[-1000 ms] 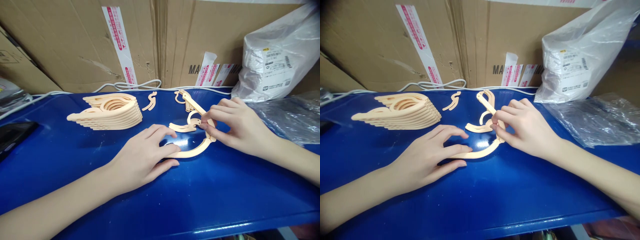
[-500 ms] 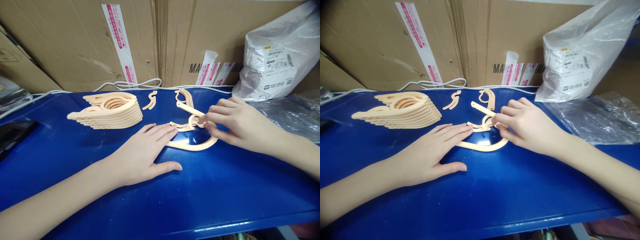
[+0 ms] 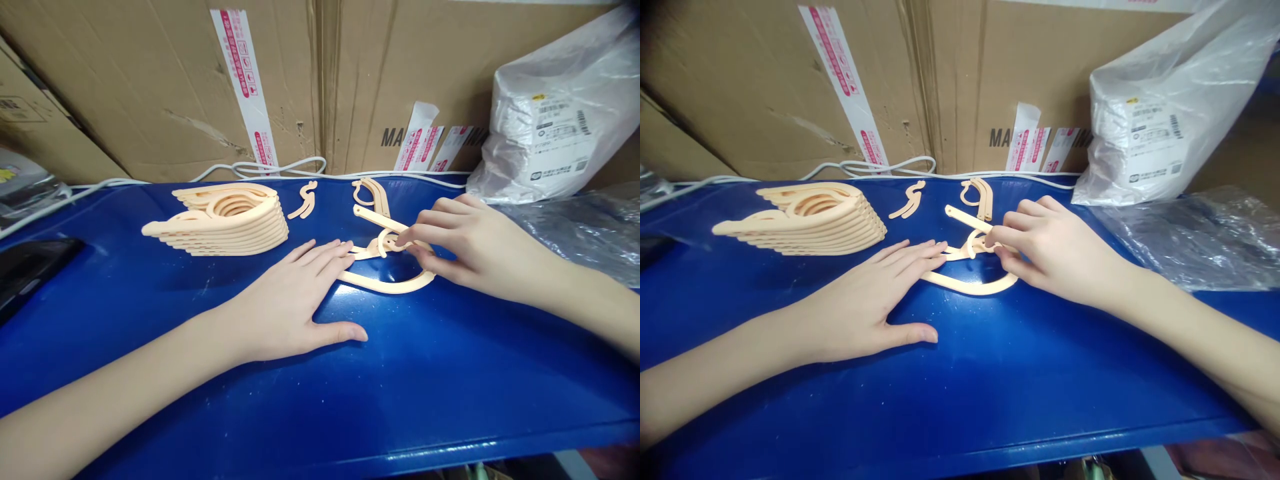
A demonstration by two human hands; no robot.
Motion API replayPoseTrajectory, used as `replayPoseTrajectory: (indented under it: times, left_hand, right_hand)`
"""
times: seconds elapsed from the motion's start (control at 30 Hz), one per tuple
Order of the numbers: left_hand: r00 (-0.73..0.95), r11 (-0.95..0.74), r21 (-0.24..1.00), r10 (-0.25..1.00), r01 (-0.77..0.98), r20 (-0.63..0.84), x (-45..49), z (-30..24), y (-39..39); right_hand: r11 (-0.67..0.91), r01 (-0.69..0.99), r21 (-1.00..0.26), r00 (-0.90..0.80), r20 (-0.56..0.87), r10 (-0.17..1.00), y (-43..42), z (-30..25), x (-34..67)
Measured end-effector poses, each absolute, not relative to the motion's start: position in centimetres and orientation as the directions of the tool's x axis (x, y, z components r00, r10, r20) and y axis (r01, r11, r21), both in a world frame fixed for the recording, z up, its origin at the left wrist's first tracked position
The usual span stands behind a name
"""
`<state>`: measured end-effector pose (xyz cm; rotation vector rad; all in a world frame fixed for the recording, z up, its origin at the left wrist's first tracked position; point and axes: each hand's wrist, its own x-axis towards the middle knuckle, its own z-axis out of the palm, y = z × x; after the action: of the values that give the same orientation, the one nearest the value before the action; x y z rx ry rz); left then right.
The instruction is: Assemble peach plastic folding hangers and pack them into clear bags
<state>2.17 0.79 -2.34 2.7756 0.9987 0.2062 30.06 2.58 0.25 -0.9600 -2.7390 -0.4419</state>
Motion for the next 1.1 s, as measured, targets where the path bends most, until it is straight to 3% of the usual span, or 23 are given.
replayPoseTrajectory:
  times: [0.3,0.53,0.67,0.83,1.1]
  left_hand:
    - [0.751,-0.735,-0.198,0.576,0.648,0.322,1.2,-2.0,-0.3]
    - [0.781,-0.681,-0.382,0.554,0.625,0.289,0.5,-0.6,-1.6]
    - [0.775,-0.672,-0.388,0.567,0.630,0.277,0.6,0.1,-1.8]
    - [0.740,-0.641,-0.374,0.541,0.670,0.399,1.1,-0.5,-1.1]
    - [0.698,-0.721,-0.098,0.615,0.686,0.367,0.9,-2.6,1.0]
  right_hand:
    - [0.771,0.604,0.202,-0.790,0.279,0.546,2.7,0.3,30.8]
    - [0.784,0.592,0.184,-0.795,0.288,0.533,2.9,-0.2,30.7]
    - [0.782,0.610,0.128,-0.779,0.273,0.564,2.9,-0.6,30.7]
    - [0.758,0.652,0.003,-0.740,0.222,0.635,2.8,-1.0,30.6]
    - [0.743,0.667,-0.047,-0.728,0.172,0.664,3.0,-1.2,30.8]
